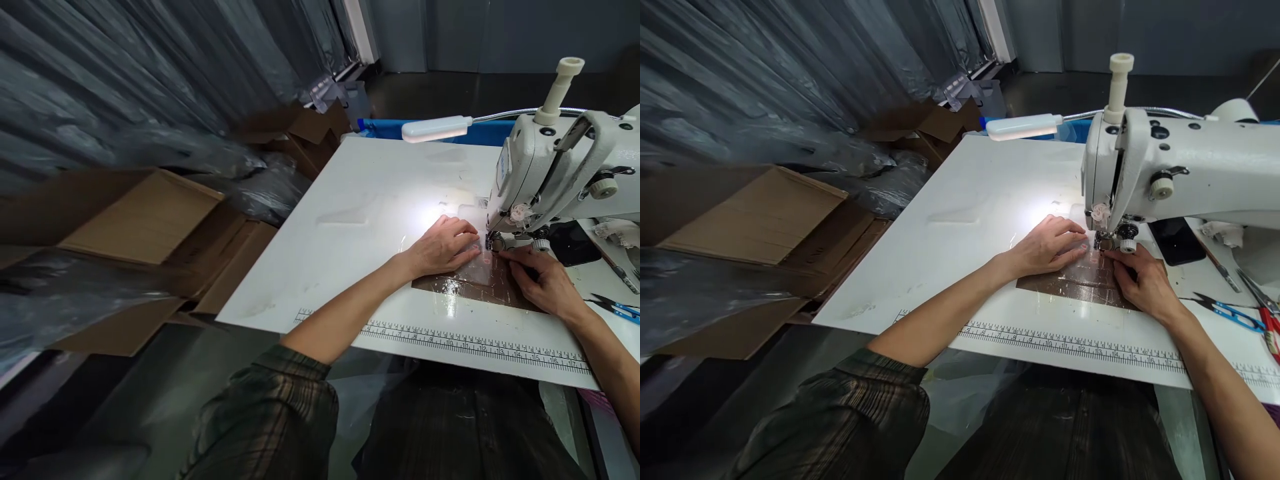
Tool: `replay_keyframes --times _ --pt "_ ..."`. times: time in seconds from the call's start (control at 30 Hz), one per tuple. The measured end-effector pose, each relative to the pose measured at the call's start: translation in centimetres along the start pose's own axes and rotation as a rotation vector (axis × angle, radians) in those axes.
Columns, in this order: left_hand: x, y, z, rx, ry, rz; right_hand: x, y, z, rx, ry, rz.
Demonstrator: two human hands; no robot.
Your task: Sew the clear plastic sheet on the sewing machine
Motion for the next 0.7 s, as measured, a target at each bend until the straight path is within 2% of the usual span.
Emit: replay_keyframes --times 0.13,0.27,0.43,0.7 --pt "1.6 -0.2 0.0 -0.131 0.079 -0.285 1.3 -0.2 0.2 -0.001 0.129 0.032" --pt "2.1 0.4 -0.4 -0.242 0.102 -0.412 1.1 -0.1 0.2 0.008 0.128 0.008" --pt "1.0 1.0 -0.6 -0.230 0.056 -0.389 0.7 0.2 0.2 0.004 0.086 -0.029" --pt "0.8 0.4 -0.7 -0.185 -0.008 -0.479 0.6 0.6 0.1 0.005 0.037 -0.044"
Point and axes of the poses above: each hand's wrist, its own z-axis towards the middle knuckle, its own y-axis out of the palm, x = y × z, the point moved 9 cm from there along z, towards the middle knuckle, and after that the axes turned 2 degrees about z, right-handed, at the moved point
